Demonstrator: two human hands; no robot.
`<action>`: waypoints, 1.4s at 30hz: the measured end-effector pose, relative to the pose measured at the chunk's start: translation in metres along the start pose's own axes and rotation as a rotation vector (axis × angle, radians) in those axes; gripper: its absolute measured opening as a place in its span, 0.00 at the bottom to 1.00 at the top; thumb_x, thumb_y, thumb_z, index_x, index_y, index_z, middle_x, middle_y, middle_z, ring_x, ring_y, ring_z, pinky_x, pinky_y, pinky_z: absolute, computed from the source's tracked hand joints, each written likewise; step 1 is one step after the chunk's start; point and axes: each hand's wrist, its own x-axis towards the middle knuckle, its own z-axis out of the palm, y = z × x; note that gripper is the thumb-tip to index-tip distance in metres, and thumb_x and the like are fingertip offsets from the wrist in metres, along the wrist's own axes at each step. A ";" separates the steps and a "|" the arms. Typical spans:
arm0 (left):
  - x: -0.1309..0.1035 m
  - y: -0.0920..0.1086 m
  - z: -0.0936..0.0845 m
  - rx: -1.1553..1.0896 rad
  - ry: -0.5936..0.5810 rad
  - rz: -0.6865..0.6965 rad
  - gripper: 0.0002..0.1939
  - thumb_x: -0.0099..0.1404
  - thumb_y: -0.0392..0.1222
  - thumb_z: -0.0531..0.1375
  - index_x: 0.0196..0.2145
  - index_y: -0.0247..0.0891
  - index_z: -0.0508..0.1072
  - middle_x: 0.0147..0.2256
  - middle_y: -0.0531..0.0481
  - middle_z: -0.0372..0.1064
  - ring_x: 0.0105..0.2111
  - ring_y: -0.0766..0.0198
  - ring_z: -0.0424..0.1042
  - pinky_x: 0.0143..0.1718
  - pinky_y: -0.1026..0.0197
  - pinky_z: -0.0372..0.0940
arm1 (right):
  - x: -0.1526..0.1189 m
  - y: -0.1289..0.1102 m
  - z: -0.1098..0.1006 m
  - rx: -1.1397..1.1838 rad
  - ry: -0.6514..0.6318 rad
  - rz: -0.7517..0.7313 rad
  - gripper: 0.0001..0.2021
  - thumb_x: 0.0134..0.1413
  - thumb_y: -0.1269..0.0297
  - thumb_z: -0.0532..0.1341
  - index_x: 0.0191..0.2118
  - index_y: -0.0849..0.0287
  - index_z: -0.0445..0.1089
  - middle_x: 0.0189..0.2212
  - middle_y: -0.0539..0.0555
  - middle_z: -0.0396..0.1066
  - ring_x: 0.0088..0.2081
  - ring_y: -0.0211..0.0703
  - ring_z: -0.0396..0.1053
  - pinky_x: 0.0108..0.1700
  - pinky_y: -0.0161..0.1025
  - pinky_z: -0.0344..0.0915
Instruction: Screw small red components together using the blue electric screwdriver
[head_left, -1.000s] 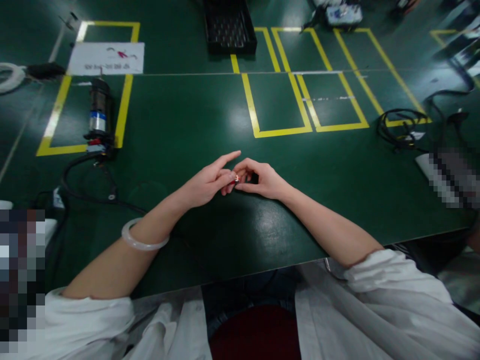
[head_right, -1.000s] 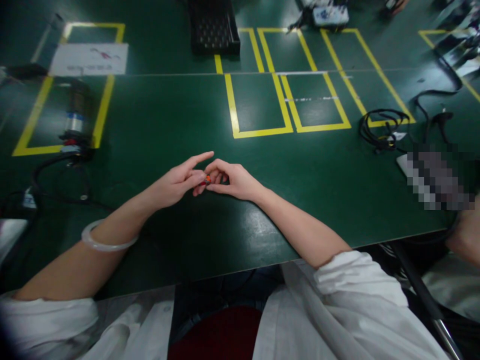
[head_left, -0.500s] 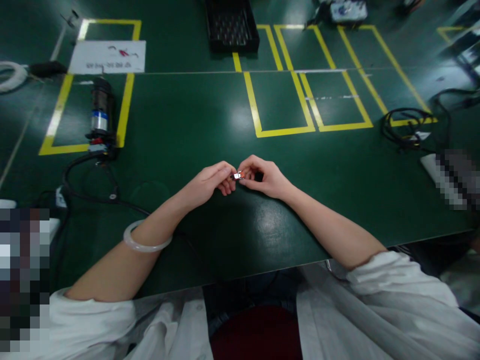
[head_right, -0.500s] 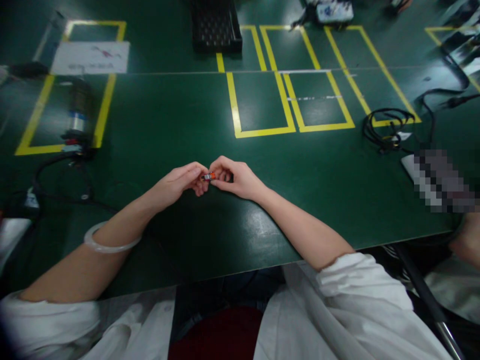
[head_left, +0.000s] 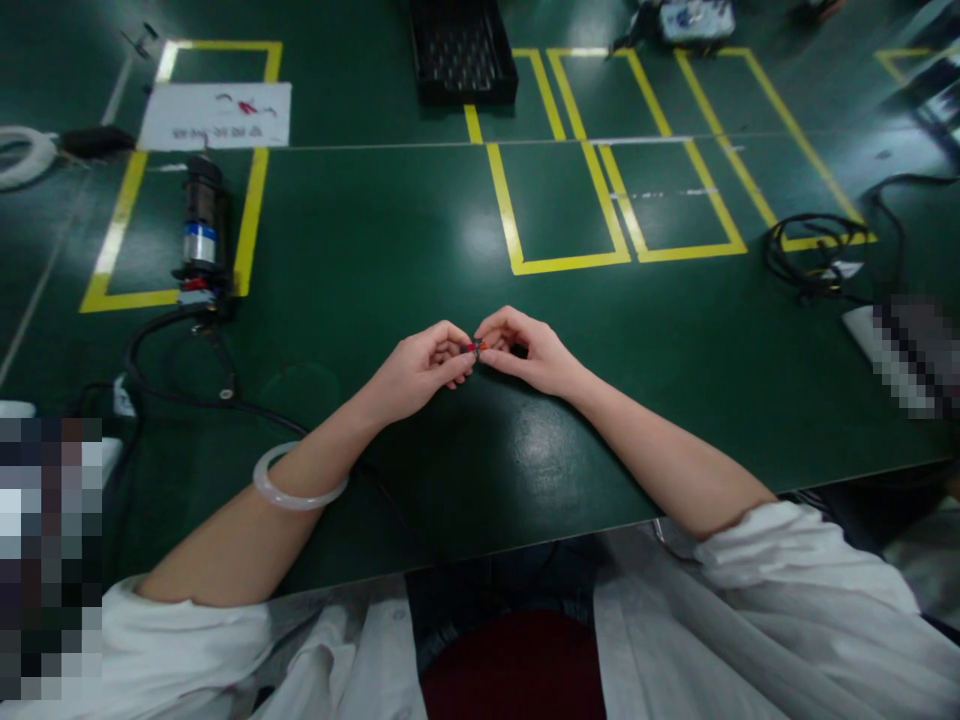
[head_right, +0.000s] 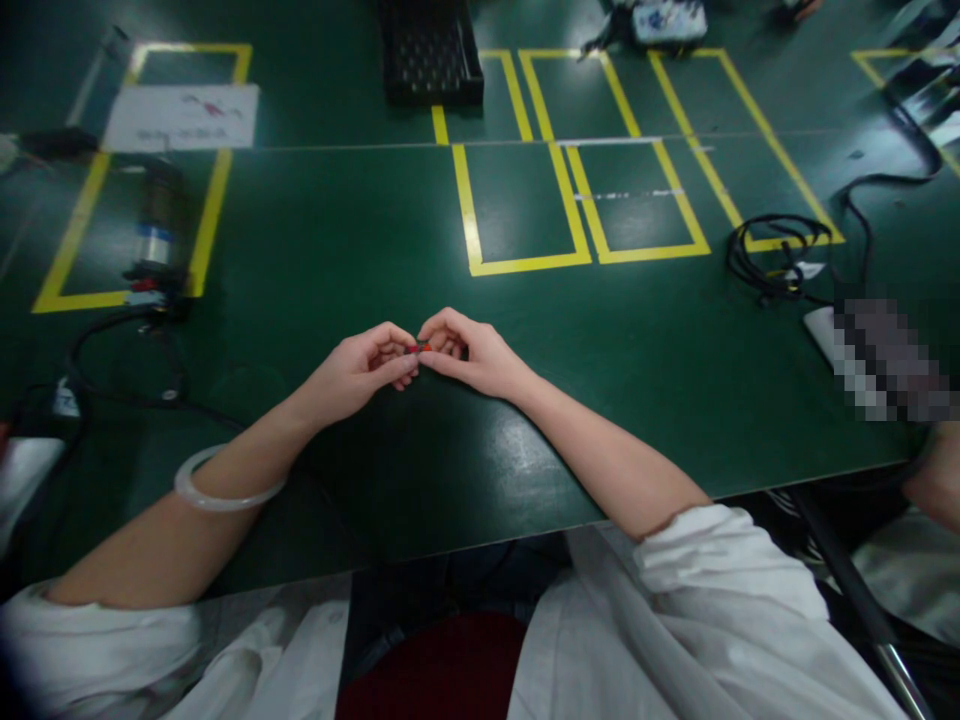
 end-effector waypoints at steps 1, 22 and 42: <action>0.000 0.000 0.000 0.014 0.008 0.009 0.16 0.66 0.49 0.65 0.41 0.34 0.70 0.31 0.49 0.72 0.29 0.65 0.72 0.31 0.64 0.69 | 0.000 0.000 0.000 0.016 0.005 0.009 0.12 0.63 0.56 0.65 0.45 0.59 0.69 0.33 0.49 0.74 0.32 0.35 0.70 0.35 0.34 0.64; 0.000 -0.002 -0.001 0.137 0.139 0.112 0.18 0.62 0.51 0.69 0.40 0.35 0.72 0.36 0.47 0.73 0.34 0.64 0.72 0.33 0.65 0.68 | 0.001 -0.001 -0.001 -0.162 0.027 -0.073 0.08 0.57 0.66 0.66 0.42 0.58 0.70 0.36 0.50 0.75 0.36 0.38 0.72 0.38 0.37 0.66; 0.001 -0.004 -0.003 0.143 0.026 0.067 0.16 0.66 0.49 0.63 0.46 0.35 0.72 0.42 0.44 0.77 0.40 0.59 0.76 0.41 0.60 0.70 | 0.000 -0.006 0.000 -0.237 0.057 -0.193 0.08 0.60 0.65 0.67 0.44 0.58 0.72 0.37 0.52 0.71 0.35 0.38 0.69 0.37 0.37 0.66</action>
